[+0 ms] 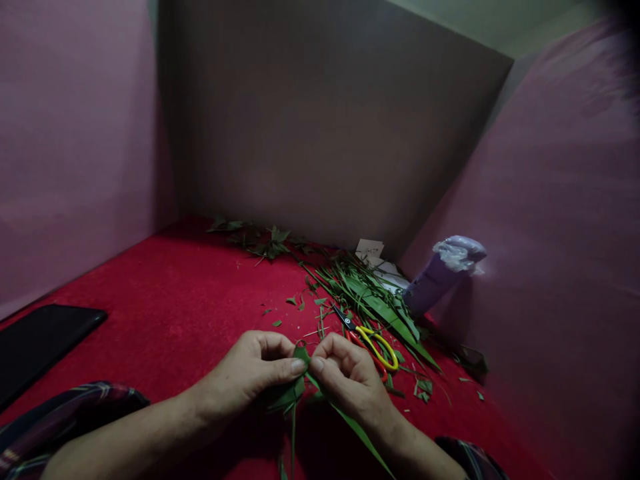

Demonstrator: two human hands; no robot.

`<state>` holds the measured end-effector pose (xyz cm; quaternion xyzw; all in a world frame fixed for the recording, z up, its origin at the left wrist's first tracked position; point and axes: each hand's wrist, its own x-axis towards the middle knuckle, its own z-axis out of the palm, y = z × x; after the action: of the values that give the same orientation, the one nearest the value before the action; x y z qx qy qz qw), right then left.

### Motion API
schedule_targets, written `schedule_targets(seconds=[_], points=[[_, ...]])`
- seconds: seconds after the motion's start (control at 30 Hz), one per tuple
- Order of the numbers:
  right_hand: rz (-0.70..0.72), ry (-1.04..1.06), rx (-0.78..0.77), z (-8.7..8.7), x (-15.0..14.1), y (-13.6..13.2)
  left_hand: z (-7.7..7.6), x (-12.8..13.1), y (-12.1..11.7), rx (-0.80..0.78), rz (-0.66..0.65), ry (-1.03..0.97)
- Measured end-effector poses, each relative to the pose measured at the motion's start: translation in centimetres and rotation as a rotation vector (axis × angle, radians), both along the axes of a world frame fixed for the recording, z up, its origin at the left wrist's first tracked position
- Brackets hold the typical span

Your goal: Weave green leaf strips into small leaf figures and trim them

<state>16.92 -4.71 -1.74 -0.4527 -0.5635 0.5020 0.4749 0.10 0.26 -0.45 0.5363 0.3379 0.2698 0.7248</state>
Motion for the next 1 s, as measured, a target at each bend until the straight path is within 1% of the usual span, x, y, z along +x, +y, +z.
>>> schedule_targets(seconds=[0.2, 0.37, 0.6, 0.8, 1.0], points=[[0.002, 0.0, -0.019, 0.49, 0.05, -0.24, 0.0, -0.05, -0.05, 0.015, 0.017, 0.004], [0.009, -0.003, -0.037, 0.47, 0.09, 0.0, -0.04, -0.08, 0.13, 0.003, 0.028, 0.005], [0.003, -0.103, 0.057, 0.52, 0.03, 0.2, -0.18, 0.04, 0.37, -0.019, 0.076, -0.005], [-0.033, -0.099, 0.047, 0.23, -0.04, 0.31, -0.29, -0.13, 0.24, -0.048, 0.037, -0.027], [-0.04, -0.1, 0.013, 0.22, 0.11, 0.3, 0.09, -0.31, 0.09, -0.069, 0.02, -0.038]])
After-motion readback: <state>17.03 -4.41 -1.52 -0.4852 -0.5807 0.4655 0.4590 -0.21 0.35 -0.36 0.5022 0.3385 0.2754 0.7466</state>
